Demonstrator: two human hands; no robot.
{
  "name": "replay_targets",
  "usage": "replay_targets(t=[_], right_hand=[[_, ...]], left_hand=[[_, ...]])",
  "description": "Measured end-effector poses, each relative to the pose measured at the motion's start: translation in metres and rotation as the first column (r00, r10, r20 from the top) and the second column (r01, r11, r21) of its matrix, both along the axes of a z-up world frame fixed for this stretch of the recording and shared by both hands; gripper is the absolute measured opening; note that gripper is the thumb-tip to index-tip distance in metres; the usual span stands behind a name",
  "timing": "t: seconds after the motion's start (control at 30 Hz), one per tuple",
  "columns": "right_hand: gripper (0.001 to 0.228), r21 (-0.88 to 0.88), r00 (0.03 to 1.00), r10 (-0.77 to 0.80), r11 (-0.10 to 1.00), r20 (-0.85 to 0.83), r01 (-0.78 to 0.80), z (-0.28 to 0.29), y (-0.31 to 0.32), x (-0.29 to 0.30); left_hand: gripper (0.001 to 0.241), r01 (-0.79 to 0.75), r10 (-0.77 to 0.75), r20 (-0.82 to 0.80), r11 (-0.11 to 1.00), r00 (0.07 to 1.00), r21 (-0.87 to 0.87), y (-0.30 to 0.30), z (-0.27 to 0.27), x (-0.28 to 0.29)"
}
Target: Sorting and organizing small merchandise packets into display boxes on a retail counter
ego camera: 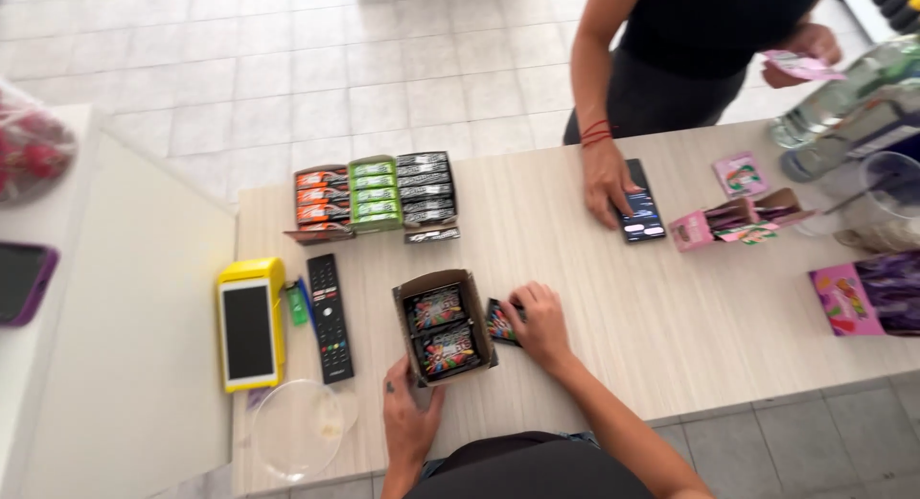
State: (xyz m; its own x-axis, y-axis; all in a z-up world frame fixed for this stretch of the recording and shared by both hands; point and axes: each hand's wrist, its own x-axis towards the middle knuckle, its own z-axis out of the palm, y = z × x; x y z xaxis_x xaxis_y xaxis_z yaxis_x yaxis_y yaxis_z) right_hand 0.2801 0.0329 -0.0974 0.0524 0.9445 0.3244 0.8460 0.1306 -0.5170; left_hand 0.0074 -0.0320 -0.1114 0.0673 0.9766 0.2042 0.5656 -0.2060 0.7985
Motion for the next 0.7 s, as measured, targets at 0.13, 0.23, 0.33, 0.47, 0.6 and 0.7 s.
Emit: replay_targets(t=[0.13,0.23,0.33,0.47,0.6,0.7], right_hand=[[0.021,-0.033,0.999,-0.043,0.999,-0.023,0.043,-0.001,0.018,-0.005],[0.023,-0.102,0.955,-0.074,0.994,-0.287,0.046,-0.008,0.016,0.005],[0.015,-0.215,0.584,-0.291,0.956,-0.758,0.199,0.017,0.016,0.016],[0.02,-0.26,-0.046,-0.257,0.93,-0.965,0.261,0.075,0.026,0.019],[0.039,-0.079,-0.183,-0.099,0.99,-0.978,-0.115,0.145,0.017,0.0],[0.017,0.129,0.049,0.144,0.963,-0.988,-0.237,0.188,-0.005,-0.027]], left_hand=[[0.067,-0.019,0.018,-0.019,0.998,1.0,-0.064,-0.001,0.004,0.001],[0.067,-0.04,0.039,-0.034,0.999,0.999,-0.03,-0.003,-0.006,0.0],[0.065,-0.039,0.038,-0.024,0.999,0.999,-0.038,-0.003,-0.001,0.0],[0.065,-0.042,0.04,-0.051,0.998,0.998,-0.051,-0.005,-0.003,0.001],[0.064,-0.035,0.035,-0.035,0.999,0.999,-0.004,-0.004,0.002,0.002],[0.064,-0.038,0.038,-0.036,0.999,0.999,-0.002,-0.003,-0.001,0.0]])
